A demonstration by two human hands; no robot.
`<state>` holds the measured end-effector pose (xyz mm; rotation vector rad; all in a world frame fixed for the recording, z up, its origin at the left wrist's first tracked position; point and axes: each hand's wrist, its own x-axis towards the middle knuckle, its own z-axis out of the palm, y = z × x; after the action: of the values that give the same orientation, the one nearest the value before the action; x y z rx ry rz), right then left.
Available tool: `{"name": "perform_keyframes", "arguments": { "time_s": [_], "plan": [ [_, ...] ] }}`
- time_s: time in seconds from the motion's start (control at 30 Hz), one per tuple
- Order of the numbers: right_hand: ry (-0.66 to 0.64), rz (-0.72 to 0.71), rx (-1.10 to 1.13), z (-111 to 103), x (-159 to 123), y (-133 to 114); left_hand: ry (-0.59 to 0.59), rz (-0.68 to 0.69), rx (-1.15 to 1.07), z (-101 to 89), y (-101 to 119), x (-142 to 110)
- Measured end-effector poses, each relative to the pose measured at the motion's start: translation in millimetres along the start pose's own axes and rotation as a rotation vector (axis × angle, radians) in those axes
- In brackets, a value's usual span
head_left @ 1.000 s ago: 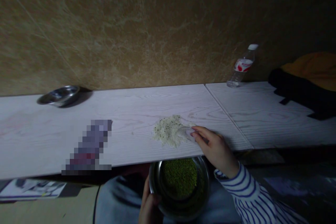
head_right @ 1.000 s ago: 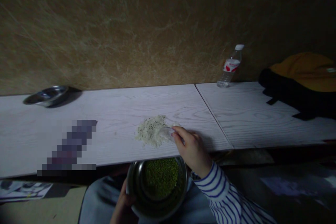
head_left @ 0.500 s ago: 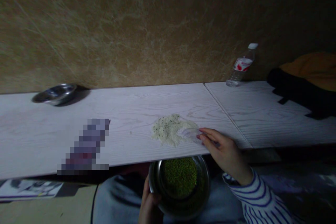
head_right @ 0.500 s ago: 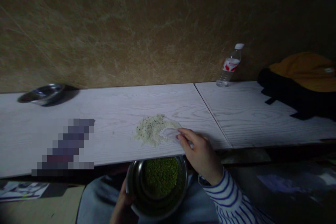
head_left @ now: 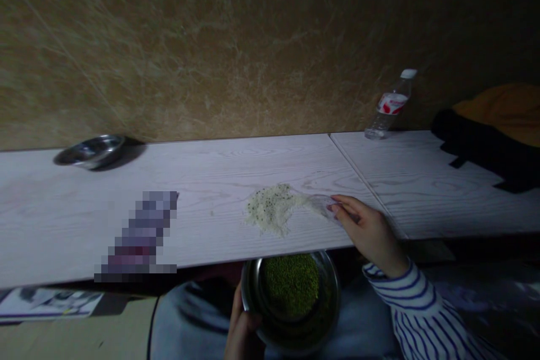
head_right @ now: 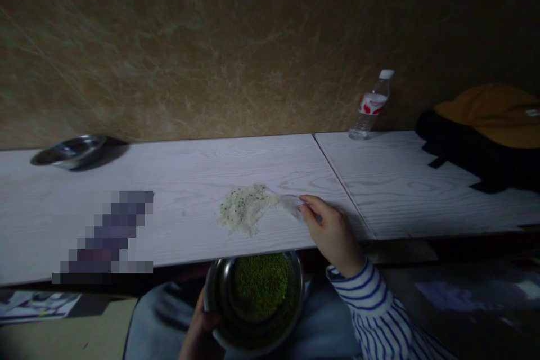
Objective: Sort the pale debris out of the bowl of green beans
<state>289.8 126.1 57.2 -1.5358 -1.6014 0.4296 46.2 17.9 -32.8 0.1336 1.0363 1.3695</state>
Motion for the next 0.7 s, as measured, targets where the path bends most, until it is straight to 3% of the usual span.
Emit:
{"name": "perform_keyframes", "arguments": {
  "time_s": [0.3, 0.53, 0.7],
  "plan": [
    [-0.031, -0.074, -0.057, 19, 7, -18, -0.025, 0.006, -0.036, 6.8, 3, -3],
    [0.027, -0.014, -0.035, 7, 15, -5, -0.029, 0.002, -0.088, 4.4, 2, 1],
    [0.001, -0.063, -0.059, 13, 27, -11, -0.023, 0.000, -0.108, 6.2, 1, -1]
  ]
}}
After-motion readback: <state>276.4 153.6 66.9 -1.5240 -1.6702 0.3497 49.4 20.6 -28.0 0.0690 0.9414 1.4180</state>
